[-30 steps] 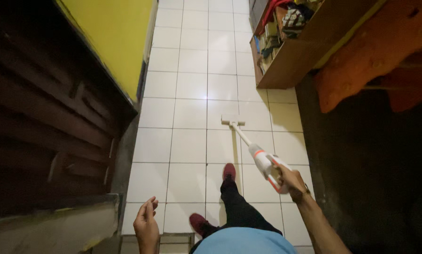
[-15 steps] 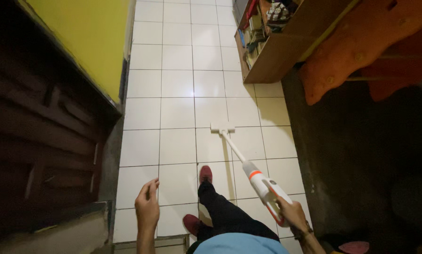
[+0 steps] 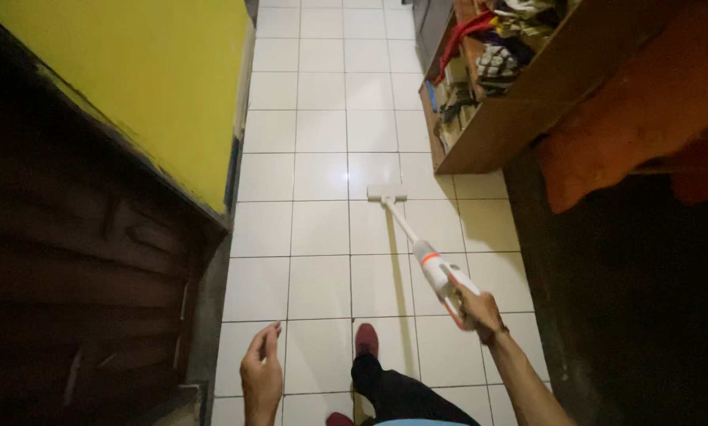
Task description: The person cleans the tiled floor by pushing a mop back and forth across the tiles while walking along the hallway.
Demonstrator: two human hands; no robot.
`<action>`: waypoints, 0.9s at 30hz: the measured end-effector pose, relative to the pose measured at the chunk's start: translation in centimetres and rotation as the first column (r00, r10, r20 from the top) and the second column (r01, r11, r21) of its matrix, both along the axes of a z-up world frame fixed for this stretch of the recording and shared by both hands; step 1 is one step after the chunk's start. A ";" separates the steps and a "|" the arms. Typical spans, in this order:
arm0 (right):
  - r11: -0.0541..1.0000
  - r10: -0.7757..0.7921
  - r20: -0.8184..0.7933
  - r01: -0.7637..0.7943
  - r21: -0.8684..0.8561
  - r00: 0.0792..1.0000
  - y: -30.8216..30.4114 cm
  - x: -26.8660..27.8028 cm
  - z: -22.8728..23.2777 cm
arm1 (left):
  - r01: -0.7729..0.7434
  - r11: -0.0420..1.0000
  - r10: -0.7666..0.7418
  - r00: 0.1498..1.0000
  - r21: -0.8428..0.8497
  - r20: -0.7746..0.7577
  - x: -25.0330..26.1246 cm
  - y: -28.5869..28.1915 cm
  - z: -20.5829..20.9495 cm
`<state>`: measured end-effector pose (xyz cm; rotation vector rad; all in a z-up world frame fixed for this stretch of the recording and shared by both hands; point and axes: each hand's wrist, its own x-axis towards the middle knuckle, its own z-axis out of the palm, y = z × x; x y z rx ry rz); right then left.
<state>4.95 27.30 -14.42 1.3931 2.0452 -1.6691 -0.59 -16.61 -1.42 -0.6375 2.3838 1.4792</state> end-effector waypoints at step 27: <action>0.998 -0.048 0.175 0.053 -0.025 0.983 -3.9 0.9 -8.2 | 0.151 0.963 -0.137 0.987 0.221 -0.079 -2.7 -4.0 -2.4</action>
